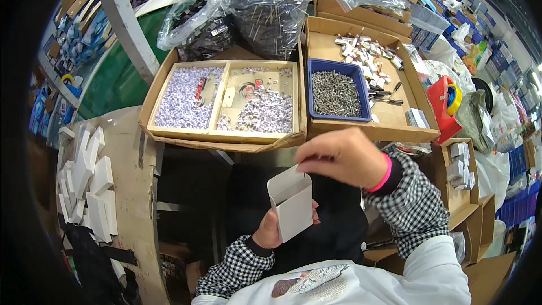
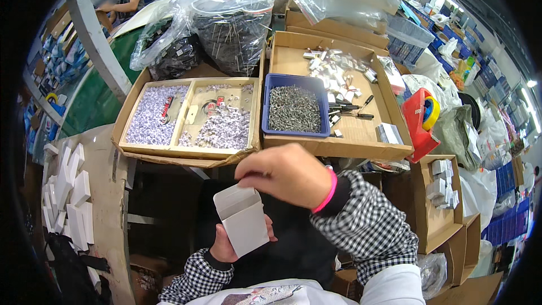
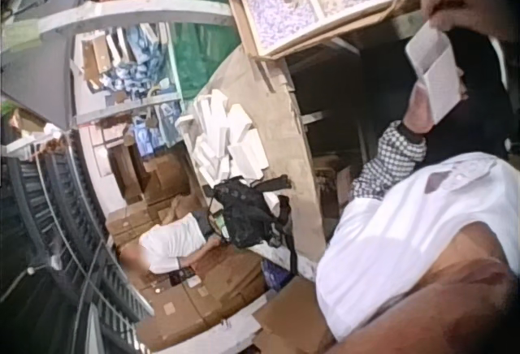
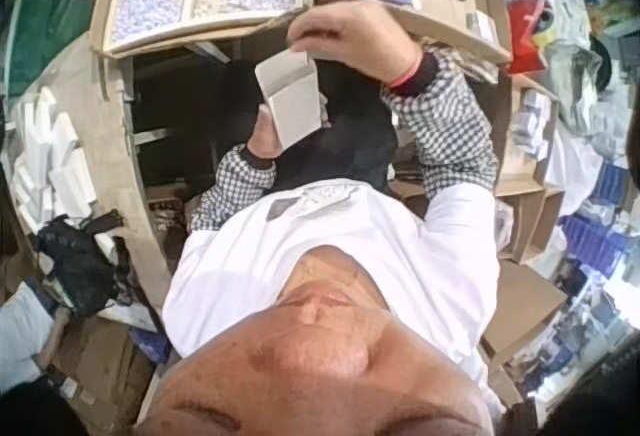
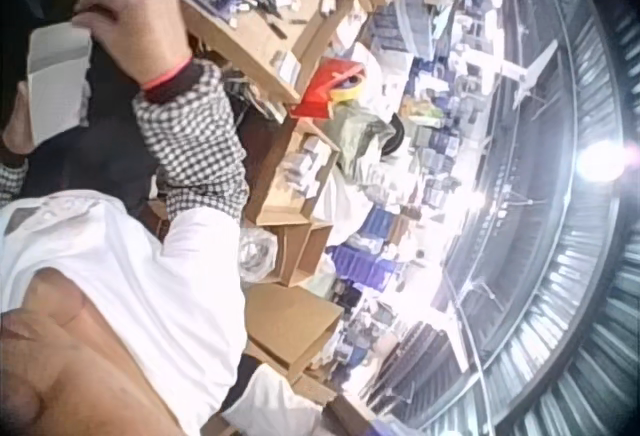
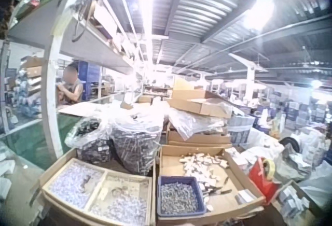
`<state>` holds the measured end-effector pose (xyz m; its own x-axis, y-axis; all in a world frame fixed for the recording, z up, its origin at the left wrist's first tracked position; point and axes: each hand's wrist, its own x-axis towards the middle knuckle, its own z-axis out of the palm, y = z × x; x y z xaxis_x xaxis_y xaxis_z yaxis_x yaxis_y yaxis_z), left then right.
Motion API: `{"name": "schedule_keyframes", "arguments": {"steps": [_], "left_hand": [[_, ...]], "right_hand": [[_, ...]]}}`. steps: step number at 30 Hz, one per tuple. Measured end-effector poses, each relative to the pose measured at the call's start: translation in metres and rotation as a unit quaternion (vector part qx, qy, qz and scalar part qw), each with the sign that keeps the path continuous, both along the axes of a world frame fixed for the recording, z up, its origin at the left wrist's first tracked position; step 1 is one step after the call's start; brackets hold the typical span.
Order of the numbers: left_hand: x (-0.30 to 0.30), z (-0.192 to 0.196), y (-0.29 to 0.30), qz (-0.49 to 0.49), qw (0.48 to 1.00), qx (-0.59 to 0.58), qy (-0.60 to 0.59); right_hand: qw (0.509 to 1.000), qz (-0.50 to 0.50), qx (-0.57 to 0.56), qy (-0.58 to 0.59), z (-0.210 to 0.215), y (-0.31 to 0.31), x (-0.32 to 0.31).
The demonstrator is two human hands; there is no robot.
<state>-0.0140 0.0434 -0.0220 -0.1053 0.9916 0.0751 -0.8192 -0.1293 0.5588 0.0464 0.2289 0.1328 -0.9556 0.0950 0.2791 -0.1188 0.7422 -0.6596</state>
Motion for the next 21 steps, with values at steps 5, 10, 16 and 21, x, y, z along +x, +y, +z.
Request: {"name": "schedule_keyframes", "arguments": {"steps": [5, 10, 16, 21], "left_hand": [[0.001, 0.004, 0.001, -0.016, 0.998, 0.005, 0.067], [0.004, 0.004, -0.006, -0.012, 1.0, -0.013, -0.008], [0.019, -0.015, -0.02, 0.118, 0.984, -0.097, 0.096], [0.025, -0.025, -0.044, 0.211, 0.923, -0.168, 0.274]], "right_hand": [[0.997, -0.028, -0.07, 0.006, -0.011, -0.016, 0.019], [0.969, -0.156, -0.191, 0.029, -0.054, -0.035, 0.048], [0.855, -0.254, -0.442, 0.097, -0.119, -0.082, 0.079], [0.806, -0.304, -0.504, 0.063, -0.144, -0.108, 0.096]]}}
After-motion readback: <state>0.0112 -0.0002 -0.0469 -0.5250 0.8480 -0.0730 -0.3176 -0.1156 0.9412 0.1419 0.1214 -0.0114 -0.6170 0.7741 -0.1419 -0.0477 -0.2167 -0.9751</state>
